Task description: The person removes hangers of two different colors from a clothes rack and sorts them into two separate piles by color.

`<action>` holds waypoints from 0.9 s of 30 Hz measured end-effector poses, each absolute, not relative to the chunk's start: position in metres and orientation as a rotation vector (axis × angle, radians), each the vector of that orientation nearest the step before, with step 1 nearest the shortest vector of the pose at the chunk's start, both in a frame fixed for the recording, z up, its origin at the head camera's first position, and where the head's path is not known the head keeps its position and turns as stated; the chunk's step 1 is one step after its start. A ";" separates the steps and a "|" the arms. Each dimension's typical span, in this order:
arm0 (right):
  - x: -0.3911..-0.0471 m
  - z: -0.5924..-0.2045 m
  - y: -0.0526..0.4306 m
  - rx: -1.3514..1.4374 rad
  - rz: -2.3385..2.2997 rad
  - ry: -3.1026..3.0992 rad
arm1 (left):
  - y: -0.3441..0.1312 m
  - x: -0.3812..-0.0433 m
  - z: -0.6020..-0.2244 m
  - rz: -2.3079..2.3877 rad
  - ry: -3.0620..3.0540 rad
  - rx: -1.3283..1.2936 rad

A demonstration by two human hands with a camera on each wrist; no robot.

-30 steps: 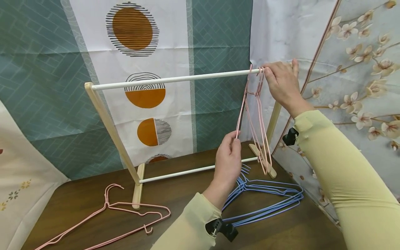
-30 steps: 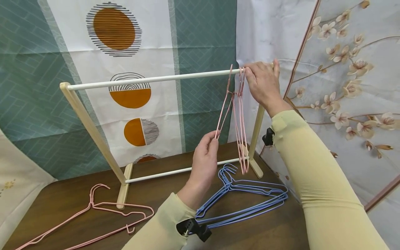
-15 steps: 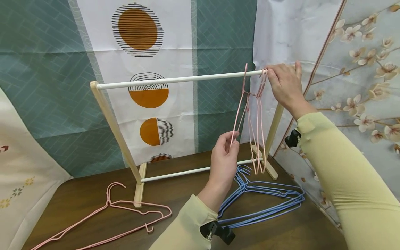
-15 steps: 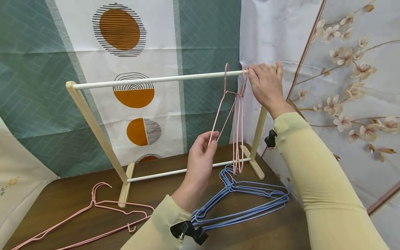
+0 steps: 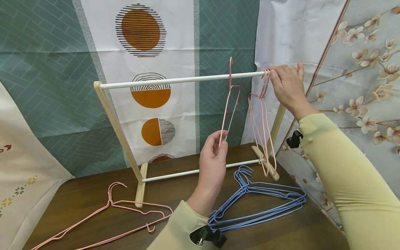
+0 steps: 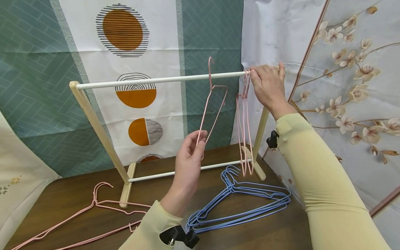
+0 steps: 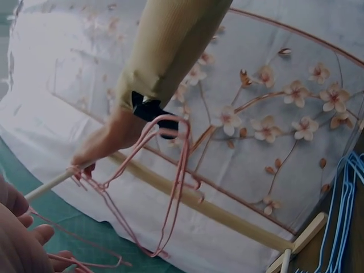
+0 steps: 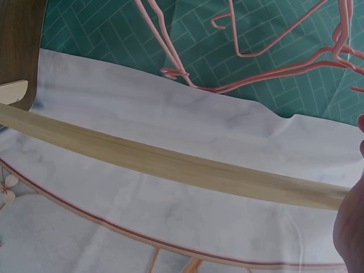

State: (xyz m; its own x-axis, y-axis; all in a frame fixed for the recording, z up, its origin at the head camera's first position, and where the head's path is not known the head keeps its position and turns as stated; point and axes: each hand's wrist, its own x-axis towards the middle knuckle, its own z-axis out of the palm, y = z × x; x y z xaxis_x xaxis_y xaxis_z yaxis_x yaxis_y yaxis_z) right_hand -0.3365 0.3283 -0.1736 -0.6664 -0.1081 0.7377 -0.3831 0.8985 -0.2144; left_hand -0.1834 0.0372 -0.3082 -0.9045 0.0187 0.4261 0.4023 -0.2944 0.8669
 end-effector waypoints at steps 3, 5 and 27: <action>-0.337 -0.174 0.328 0.352 0.460 -2.285 | 0.029 -0.183 -0.308 -2.286 -1.683 -0.527; -0.337 -0.173 0.328 0.354 0.463 -2.286 | 0.023 -0.184 -0.308 -2.281 -1.684 -0.520; -0.337 -0.172 0.329 0.344 0.468 -2.302 | -0.067 -0.172 -0.317 -2.251 -1.710 -0.537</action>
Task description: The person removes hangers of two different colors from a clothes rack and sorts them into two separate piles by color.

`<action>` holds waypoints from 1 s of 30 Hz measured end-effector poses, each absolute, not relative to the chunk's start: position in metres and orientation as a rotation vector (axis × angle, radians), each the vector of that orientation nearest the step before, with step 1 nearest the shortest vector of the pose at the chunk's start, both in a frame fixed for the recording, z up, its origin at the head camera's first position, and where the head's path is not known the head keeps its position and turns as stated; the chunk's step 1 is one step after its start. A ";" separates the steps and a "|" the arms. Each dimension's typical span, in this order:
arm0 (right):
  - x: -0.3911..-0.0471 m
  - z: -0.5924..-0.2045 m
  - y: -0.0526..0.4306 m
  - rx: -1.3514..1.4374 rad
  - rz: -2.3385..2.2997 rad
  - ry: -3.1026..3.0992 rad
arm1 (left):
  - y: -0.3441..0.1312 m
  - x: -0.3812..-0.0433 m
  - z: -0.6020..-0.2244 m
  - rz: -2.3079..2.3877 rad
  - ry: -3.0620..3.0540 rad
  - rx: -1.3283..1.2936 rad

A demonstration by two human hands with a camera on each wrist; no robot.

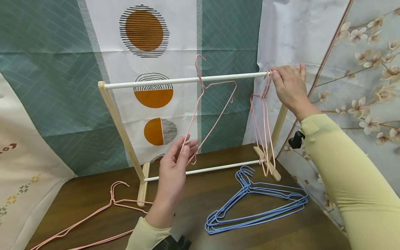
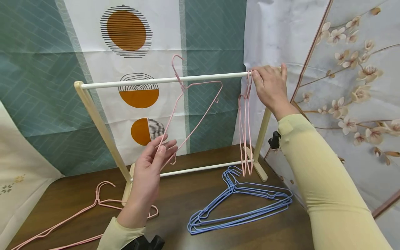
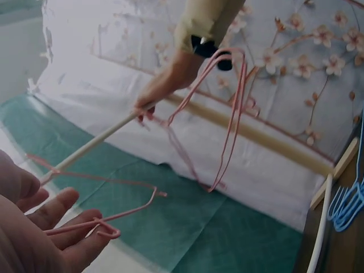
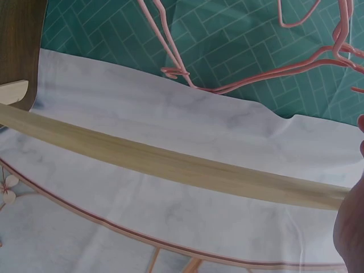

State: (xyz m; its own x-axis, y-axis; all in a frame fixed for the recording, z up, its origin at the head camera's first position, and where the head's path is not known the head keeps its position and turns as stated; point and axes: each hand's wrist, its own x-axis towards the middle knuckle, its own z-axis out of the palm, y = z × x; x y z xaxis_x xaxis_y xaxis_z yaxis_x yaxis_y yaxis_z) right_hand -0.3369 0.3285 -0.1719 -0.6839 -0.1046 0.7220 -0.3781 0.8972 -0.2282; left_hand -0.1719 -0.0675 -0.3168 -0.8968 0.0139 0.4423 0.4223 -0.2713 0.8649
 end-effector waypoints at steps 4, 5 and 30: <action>-0.337 -0.174 0.331 0.329 0.468 -2.311 | -0.087 -0.169 -0.320 -2.214 -1.771 -0.553; -0.337 -0.174 0.331 0.329 0.468 -2.310 | -0.092 -0.168 -0.321 -2.207 -1.781 -0.551; -0.341 -0.173 0.329 0.345 0.479 -2.295 | -0.216 -0.139 -0.354 -2.072 -2.109 -0.564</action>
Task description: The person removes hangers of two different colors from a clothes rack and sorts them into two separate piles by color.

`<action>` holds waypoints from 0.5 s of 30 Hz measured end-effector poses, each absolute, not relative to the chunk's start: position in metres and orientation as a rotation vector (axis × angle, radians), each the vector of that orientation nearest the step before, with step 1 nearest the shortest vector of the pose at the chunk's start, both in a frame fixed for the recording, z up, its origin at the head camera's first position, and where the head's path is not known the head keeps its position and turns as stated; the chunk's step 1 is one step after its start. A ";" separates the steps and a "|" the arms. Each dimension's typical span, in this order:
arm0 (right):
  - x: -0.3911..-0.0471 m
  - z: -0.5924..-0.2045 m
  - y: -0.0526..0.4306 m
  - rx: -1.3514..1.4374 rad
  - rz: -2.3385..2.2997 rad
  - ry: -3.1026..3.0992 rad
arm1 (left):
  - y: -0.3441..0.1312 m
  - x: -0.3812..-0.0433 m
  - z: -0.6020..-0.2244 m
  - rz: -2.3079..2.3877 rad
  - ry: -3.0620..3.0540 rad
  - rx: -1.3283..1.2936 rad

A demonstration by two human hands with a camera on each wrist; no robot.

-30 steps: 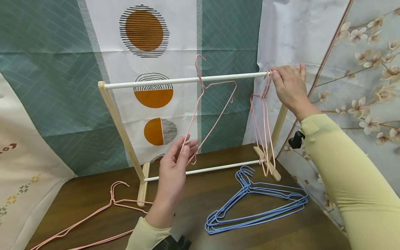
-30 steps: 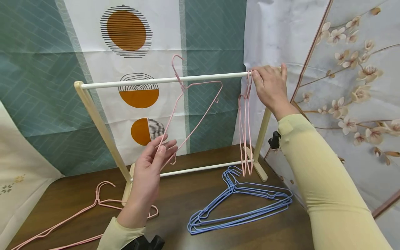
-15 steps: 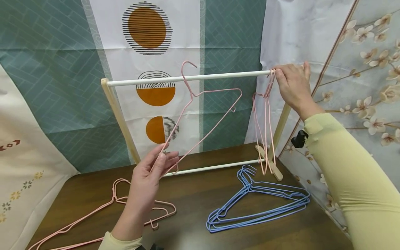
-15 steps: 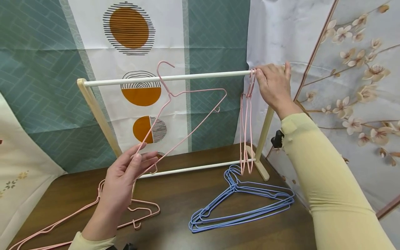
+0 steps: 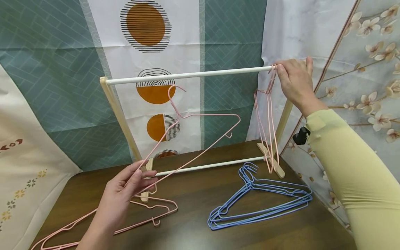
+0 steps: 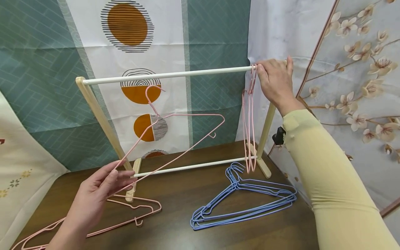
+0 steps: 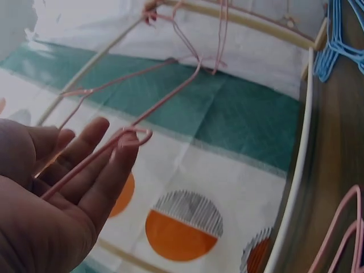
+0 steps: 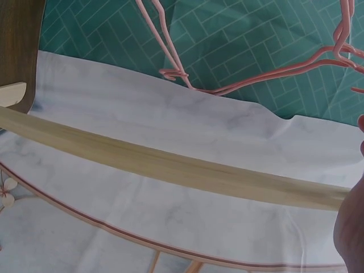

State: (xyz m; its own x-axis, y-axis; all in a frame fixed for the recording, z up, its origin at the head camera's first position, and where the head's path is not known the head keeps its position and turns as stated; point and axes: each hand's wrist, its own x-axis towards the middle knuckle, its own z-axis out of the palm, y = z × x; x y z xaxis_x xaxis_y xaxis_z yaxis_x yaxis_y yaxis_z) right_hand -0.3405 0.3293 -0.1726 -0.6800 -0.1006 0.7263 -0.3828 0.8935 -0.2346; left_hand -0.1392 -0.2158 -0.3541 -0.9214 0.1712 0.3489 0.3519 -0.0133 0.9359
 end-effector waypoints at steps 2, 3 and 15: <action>-0.341 -0.173 0.329 0.342 0.480 -2.299 | -0.226 -0.138 -0.359 -2.079 -2.111 -0.598; -0.341 -0.174 0.329 0.341 0.480 -2.303 | -0.231 -0.137 -0.361 -2.084 -2.113 -0.613; -0.343 -0.173 0.330 0.345 0.483 -2.305 | -0.301 -0.120 -0.382 -2.123 -2.268 -0.708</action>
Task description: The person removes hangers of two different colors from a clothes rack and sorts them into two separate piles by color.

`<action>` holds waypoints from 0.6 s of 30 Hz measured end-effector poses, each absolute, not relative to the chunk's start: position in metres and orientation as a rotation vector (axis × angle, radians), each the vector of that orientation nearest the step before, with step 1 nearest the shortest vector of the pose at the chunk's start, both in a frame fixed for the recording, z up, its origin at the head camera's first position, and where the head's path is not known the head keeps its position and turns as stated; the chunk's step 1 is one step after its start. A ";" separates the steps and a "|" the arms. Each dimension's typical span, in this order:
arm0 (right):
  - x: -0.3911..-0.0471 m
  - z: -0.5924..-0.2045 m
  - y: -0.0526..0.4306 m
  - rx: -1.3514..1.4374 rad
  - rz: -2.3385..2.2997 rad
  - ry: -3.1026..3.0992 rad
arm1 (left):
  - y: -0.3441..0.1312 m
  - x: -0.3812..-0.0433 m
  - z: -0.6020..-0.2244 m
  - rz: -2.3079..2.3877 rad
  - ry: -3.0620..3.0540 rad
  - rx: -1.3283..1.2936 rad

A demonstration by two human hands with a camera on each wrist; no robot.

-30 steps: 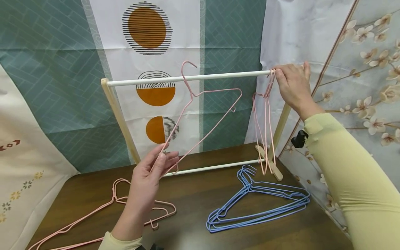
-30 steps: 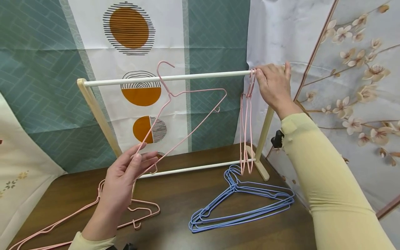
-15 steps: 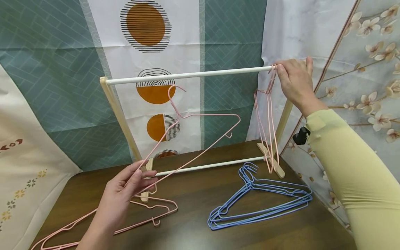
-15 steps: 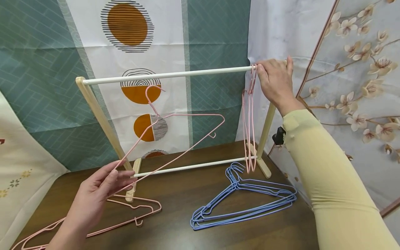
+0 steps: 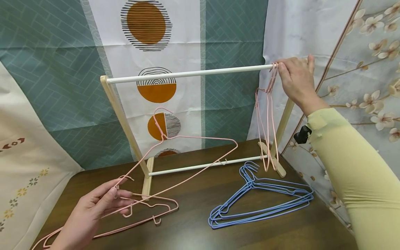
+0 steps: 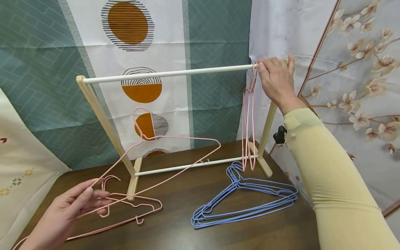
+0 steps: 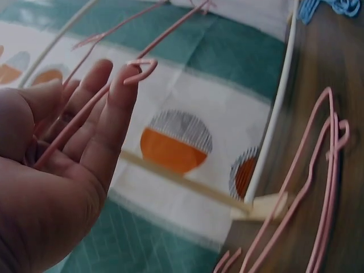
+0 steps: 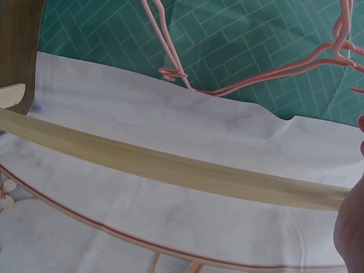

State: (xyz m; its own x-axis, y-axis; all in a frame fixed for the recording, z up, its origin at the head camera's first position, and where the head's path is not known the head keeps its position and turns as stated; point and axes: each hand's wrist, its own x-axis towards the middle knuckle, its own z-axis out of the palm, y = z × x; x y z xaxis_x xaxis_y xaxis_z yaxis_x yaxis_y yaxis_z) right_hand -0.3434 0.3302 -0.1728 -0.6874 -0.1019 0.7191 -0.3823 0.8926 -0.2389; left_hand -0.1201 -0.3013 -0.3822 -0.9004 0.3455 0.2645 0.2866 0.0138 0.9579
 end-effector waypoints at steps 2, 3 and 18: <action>-0.343 -0.173 0.330 0.347 0.482 -2.300 | -0.314 -0.119 -0.387 2.066 2.152 0.705; -0.343 -0.173 0.330 0.347 0.484 -2.299 | -0.321 -0.118 -0.389 2.065 2.125 0.701; -0.342 -0.172 0.329 0.336 0.483 -2.315 | -0.421 -0.106 -0.422 2.024 1.678 0.576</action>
State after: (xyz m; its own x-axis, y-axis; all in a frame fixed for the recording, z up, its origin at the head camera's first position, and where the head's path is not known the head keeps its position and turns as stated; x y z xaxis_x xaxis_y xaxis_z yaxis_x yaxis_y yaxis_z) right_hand -0.3418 0.3291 -0.1722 -0.6953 -0.0979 0.7120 -0.3744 0.8950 -0.2426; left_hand -0.1061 -0.4210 -0.4224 -0.8132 0.5809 0.0349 -0.0735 -0.1621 0.9840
